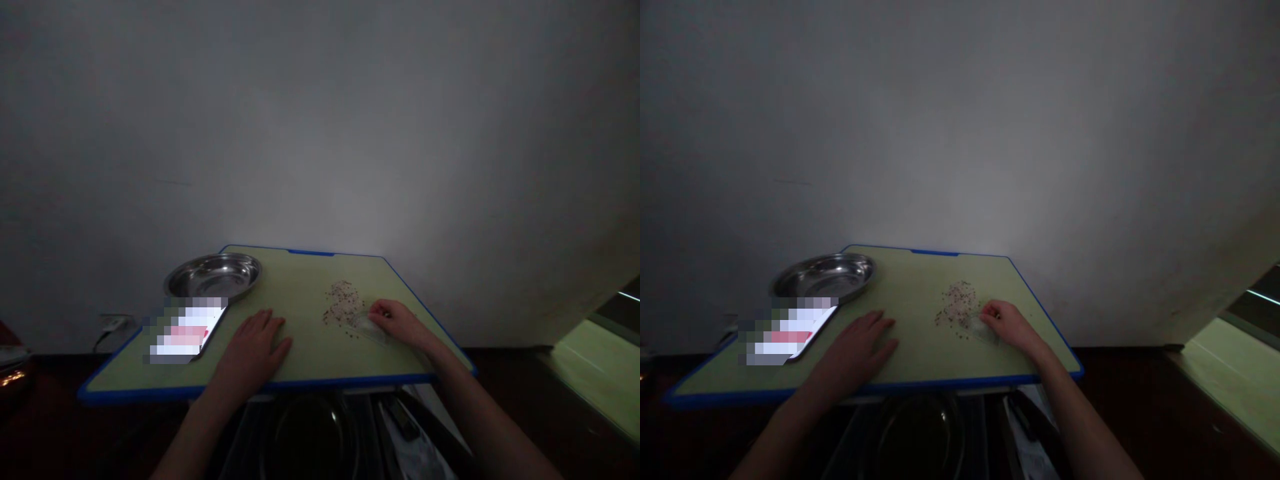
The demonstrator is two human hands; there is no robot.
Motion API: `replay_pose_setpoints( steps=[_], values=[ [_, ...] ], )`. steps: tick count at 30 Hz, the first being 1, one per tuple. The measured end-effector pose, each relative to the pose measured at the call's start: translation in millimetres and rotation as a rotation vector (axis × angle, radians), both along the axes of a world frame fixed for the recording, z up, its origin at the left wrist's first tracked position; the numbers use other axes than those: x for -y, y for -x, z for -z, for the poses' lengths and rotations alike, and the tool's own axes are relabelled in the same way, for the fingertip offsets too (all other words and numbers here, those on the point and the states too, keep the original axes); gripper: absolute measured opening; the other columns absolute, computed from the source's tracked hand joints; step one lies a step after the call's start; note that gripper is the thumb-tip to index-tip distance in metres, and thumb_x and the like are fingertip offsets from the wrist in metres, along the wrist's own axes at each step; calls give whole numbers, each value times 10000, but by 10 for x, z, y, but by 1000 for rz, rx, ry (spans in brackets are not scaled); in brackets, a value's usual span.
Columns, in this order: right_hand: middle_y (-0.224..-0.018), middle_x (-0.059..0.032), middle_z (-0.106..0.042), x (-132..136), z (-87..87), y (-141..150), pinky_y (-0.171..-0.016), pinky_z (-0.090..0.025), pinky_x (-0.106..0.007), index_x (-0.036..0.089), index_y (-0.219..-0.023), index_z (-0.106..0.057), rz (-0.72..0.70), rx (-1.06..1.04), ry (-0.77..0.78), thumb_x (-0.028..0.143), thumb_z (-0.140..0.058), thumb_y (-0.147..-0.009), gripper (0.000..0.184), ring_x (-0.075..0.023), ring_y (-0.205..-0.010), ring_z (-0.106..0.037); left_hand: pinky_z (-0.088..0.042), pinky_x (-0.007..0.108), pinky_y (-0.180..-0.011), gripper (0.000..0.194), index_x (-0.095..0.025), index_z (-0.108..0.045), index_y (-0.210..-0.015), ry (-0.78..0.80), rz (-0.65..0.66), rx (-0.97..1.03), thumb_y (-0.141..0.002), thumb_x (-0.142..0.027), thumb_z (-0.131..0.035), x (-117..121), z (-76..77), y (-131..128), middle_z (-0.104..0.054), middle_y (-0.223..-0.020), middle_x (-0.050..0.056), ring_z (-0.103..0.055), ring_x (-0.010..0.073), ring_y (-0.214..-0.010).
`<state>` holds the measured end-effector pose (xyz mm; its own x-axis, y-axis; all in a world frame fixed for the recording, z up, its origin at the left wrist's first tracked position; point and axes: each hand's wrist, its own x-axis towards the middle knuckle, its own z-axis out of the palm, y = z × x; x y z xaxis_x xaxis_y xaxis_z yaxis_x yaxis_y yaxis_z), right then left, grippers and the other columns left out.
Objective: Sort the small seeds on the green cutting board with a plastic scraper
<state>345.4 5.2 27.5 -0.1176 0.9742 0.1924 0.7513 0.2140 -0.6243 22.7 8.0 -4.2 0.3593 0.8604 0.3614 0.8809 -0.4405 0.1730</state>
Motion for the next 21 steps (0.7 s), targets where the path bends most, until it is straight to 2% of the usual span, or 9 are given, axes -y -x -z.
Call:
replay_pose_setpoints(
  steps=[5, 13, 21],
  values=[
    [-665, -8, -606, 32, 3, 82, -565, -385, -257, 176, -743, -598, -45, -21, 16, 275, -545, -802, 127, -151, -619, -530, -365, 477, -1034, 420, -156, -598, -1183, -2, 2, -5, -874, -406, -462, 10, -17, -2, -555, -1320, 166, -497, 312, -1234],
    [-660, -9, -578, 165, -4, -163, -564, -385, -262, 166, -749, -598, -14, -13, 28, 285, -526, -803, 149, -152, -619, -518, -369, 510, -1015, 386, -158, -566, -1192, -10, 11, -1, -878, -382, -542, 9, 3, 4, -549, -1316, 123, -491, 275, -1232],
    [-663, -8, -554, 288, -7, -162, -552, -364, -262, 162, -775, -595, -61, -34, 96, 320, -519, -826, 183, -148, -610, -494, -372, 519, -1012, 385, -169, -554, -1196, -3, 9, -19, -882, -391, -553, 19, -12, 3, -534, -1322, 112, -480, 273, -1239]
  ],
)
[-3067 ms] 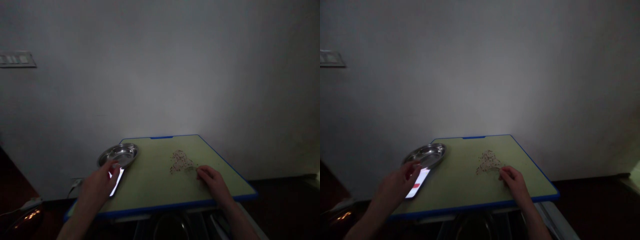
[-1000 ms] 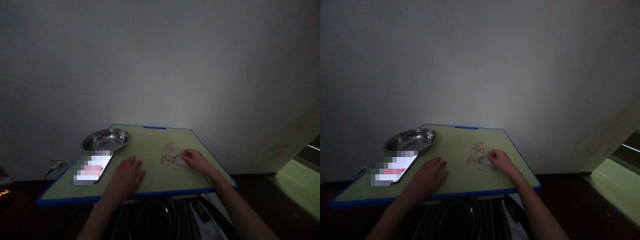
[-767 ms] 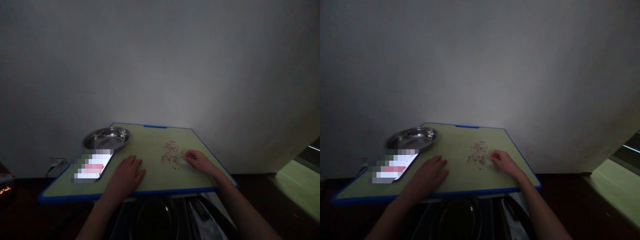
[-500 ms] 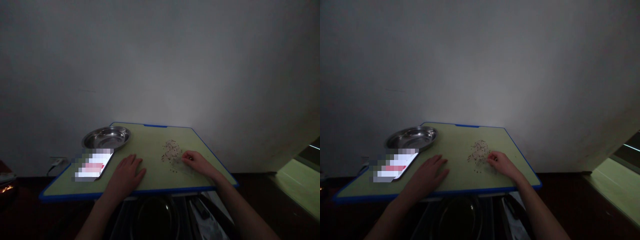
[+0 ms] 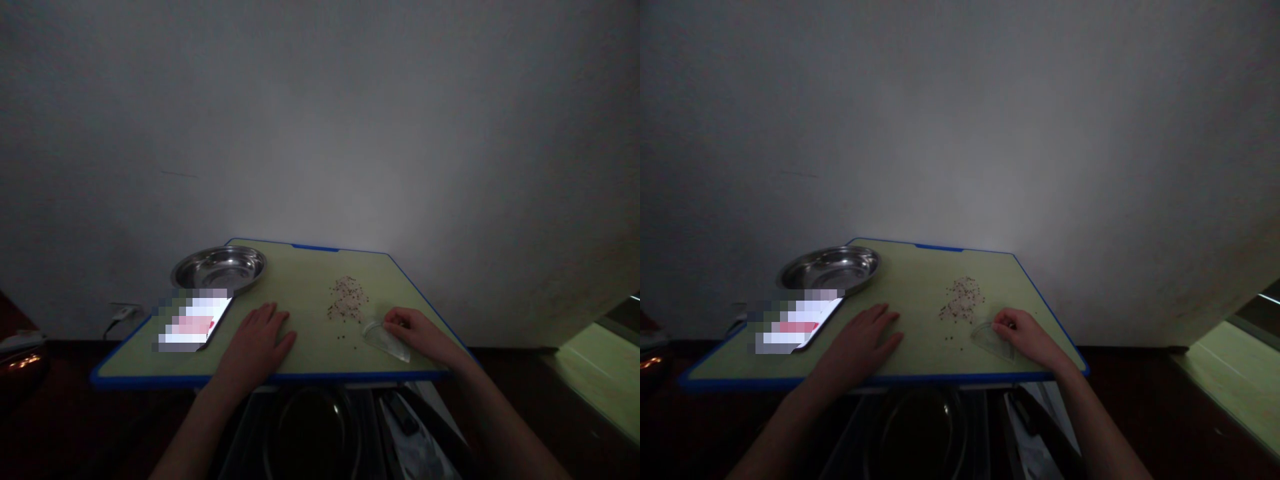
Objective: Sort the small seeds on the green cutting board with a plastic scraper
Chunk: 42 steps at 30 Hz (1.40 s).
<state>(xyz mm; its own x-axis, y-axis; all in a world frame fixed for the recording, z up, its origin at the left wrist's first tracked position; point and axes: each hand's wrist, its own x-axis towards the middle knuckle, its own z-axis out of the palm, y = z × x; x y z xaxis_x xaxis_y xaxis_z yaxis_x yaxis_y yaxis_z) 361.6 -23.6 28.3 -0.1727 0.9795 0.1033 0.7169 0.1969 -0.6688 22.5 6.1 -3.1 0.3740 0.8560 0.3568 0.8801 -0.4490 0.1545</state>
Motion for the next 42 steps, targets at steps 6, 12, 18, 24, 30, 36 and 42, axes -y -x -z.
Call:
replay_pose_setpoints(
  steps=[6, 12, 18, 24, 30, 36, 42],
  values=[
    [-647, -4, -547, -10, 25, 29, -533, -351, -261, 165, -763, -591, -8, -18, 40, 322, -525, -811, 176, -149, -588, -484, -377, 514, -1009, 385, -164, -554, -1193, 3, -4, -8, -883, -392, -550, -5, 0, -2, -535, -1318, 117, -486, 272, -1231],
    [-654, -1, -563, -78, 45, 235, -537, -366, -258, 176, -769, -595, 19, 2, 9, 306, -523, -819, 156, -149, -600, -508, -373, 517, -1012, 391, -164, -552, -1200, 2, -9, -14, -881, -390, -554, 0, -7, -11, -541, -1315, 116, -486, 273, -1234],
    [-664, -11, -568, -87, 14, 198, -585, -392, -277, 177, -758, -586, 95, 44, -112, 306, -496, -820, 169, -165, -630, -524, -381, 514, -1007, 381, -163, -554, -1193, -5, -9, -12, -881, -382, -557, 20, -17, -10, -541, -1313, 115, -489, 271, -1230],
    [-688, -21, -587, 69, -48, 74, -584, -399, -279, 173, -772, -608, -4, 15, -42, 349, -502, -834, 215, -169, -642, -525, -376, 516, -1013, 375, -171, -556, -1191, -10, -4, -3, -884, -385, -552, 24, -12, -9, -540, -1315, 112, -483, 270, -1236],
    [-654, -5, -570, 50, -24, 135, -552, -382, -262, 186, -738, -596, -32, 21, 10, 321, -520, -837, 184, -153, -610, -507, -377, 513, -1011, 381, -161, -558, -1194, 1, -5, 0, -880, -377, -553, 24, -24, -9, -540, -1318, 121, -486, 273, -1234],
    [-658, -2, -570, -80, 85, 210, -568, -378, -266, 181, -754, -593, 73, 36, -86, 309, -504, -827, 172, -156, -619, -513, -371, 513, -1017, 392, -154, -551, -1206, 5, 1, -6, -891, -387, -532, 30, -25, -11, -535, -1325, 130, -479, 277, -1246],
    [-669, -5, -582, -125, 108, 259, -584, -394, -269, 173, -774, -602, 64, 12, -123, 327, -501, -840, 196, -163, -637, -538, -367, 513, -1017, 384, -151, -556, -1194, 3, 2, -2, -884, -377, -545, 36, -38, -17, -543, -1314, 128, -483, 275, -1239]
  ],
)
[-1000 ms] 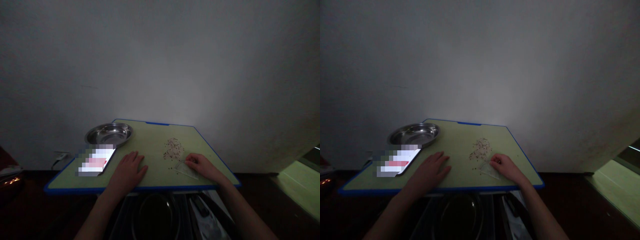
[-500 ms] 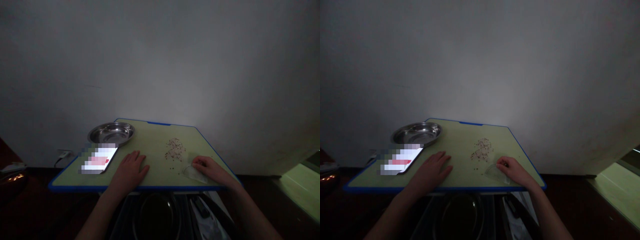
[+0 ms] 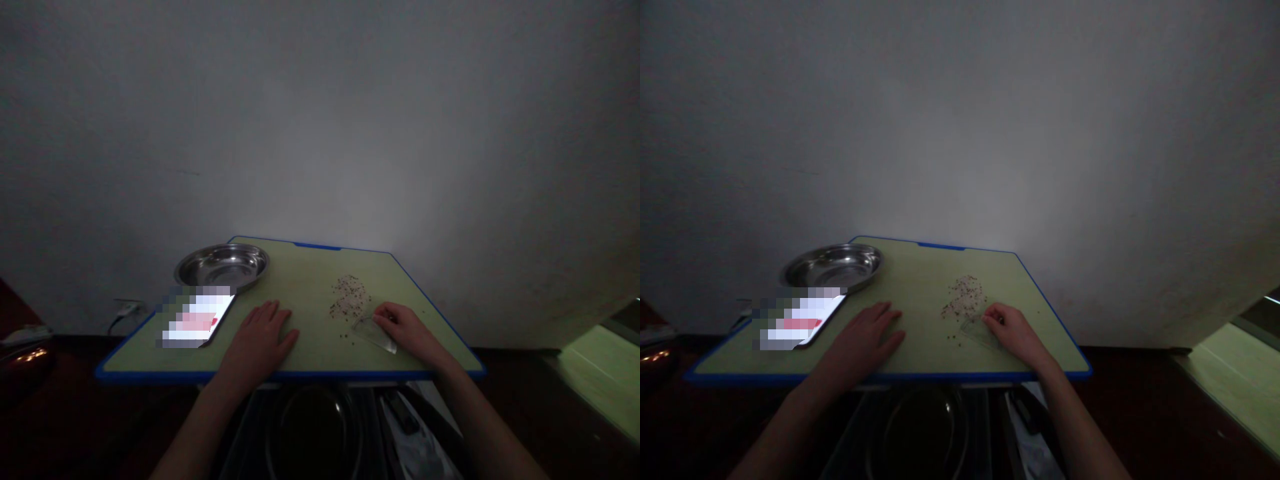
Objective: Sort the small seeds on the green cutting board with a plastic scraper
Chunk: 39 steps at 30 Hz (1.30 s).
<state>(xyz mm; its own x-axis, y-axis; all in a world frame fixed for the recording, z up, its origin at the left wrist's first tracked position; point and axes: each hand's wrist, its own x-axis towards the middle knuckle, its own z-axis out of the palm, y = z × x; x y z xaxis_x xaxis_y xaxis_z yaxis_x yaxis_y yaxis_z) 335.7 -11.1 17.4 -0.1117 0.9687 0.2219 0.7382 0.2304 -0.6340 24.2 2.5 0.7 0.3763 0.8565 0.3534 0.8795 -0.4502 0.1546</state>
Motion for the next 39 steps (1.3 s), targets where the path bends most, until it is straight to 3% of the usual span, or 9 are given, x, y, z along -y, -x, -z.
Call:
replay_pose_setpoints(
  steps=[23, 39],
  values=[
    [-692, -10, -609, -48, -5, 258, -601, -404, -263, 177, -769, -618, -30, -4, 6, 303, -522, -845, 175, -159, -652, -550, -382, 520, -1006, 373, -174, -559, -1183, -14, 5, 33, -877, -387, -567, 5, 22, 8, -539, -1315, 105, -492, 268, -1223],
    [-690, -7, -635, 169, -79, 618, -580, -376, -246, 186, -757, -648, -194, 31, 68, 255, -564, -849, 143, -147, -647, -545, -388, 525, -1001, 373, -184, -547, -1193, -3, -13, -3, -881, -388, -565, 24, 0, -2, -525, -1322, 99, -489, 270, -1221]
  ],
)
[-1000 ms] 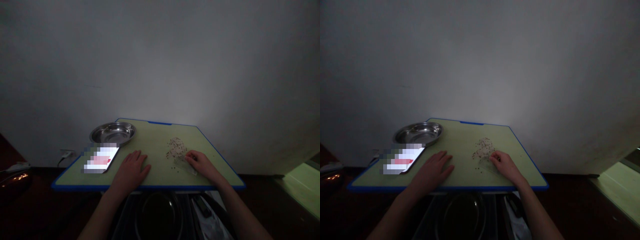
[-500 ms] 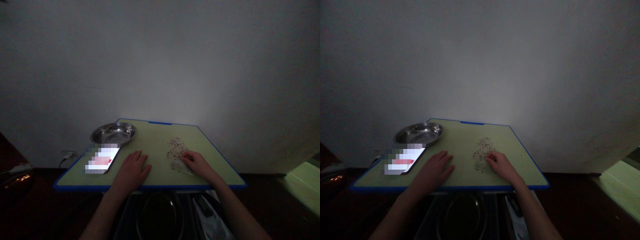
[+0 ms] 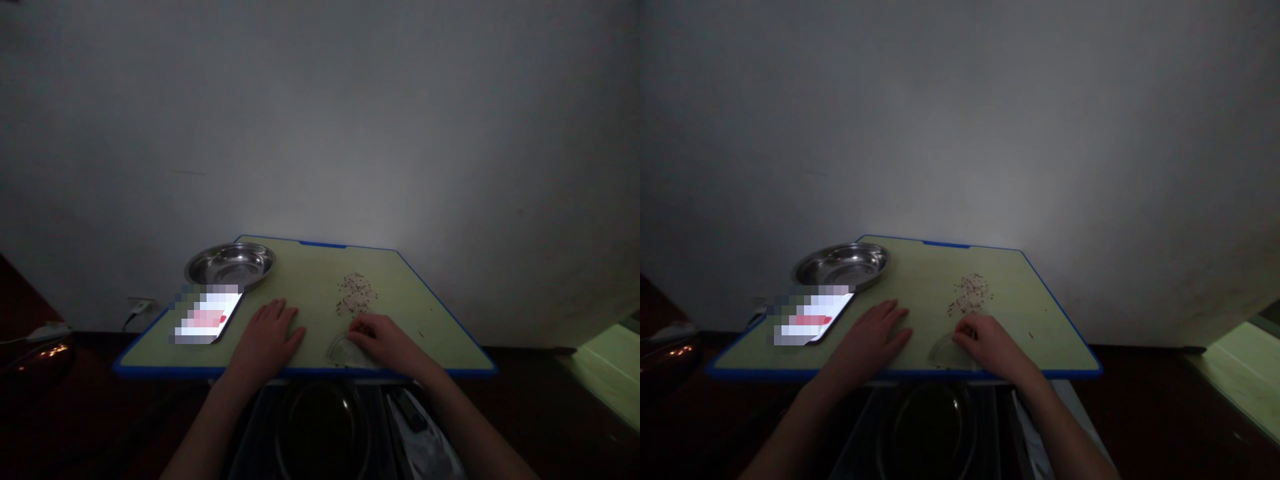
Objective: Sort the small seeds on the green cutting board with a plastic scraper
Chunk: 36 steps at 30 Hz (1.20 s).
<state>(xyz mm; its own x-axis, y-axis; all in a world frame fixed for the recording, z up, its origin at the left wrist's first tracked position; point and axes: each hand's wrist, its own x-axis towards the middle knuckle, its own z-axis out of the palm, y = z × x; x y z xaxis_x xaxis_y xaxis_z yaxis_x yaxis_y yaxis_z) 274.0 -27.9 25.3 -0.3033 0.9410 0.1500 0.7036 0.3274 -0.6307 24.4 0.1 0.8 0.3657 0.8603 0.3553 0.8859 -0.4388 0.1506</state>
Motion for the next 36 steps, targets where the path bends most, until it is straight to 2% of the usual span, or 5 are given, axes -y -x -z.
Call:
replay_pose_setpoints(
  steps=[8, 18, 23, 29, 36],
  values=[
    [-699, -2, -637, 136, -113, 91, -578, -384, -243, 195, -769, -644, -57, -20, 49, 238, -572, -837, 108, -137, -648, -545, -388, 529, -1001, 376, -186, -543, -1199, 0, -3, -3, -882, -387, -566, 7, -5, -7, -523, -1326, 97, -490, 270, -1220],
    [-647, -8, -619, -71, -271, -571, -550, -397, -255, 185, -753, -595, 171, -91, -26, 298, -541, -801, 134, -149, -598, -554, -386, 531, -1002, 383, -184, -542, -1205, 6, 4, 0, -883, -391, -564, 5, 6, 5, -523, -1329, 98, -488, 271, -1225],
    [-665, 0, -621, -133, -177, -369, -582, -391, -246, 179, -755, -620, 94, -7, -18, 291, -558, -822, 144, -145, -630, -558, -383, 530, -1005, 378, -181, -544, -1201, 6, 1, -7, -885, -388, -562, -2, 4, 8, -523, -1329, 100, -486, 271, -1228],
    [-689, -8, -648, -427, -80, -85, -577, -366, -231, 177, -736, -635, 127, 157, -95, 231, -587, -811, 104, -140, -644, -567, -375, 525, -1009, 380, -177, -547, -1198, 7, 0, -10, -883, -389, -561, 7, -15, 7, -526, -1329, 102, -483, 272, -1233],
    [-727, -52, -663, -868, -115, -376, -599, -349, -260, 171, -739, -626, 314, 235, -199, 246, -575, -826, 126, -171, -670, -566, -371, 532, -1013, 385, -177, -544, -1206, 11, -5, -8, -884, -389, -560, 6, 0, 8, -525, -1334, 102, -481, 273, -1237]
  ],
)
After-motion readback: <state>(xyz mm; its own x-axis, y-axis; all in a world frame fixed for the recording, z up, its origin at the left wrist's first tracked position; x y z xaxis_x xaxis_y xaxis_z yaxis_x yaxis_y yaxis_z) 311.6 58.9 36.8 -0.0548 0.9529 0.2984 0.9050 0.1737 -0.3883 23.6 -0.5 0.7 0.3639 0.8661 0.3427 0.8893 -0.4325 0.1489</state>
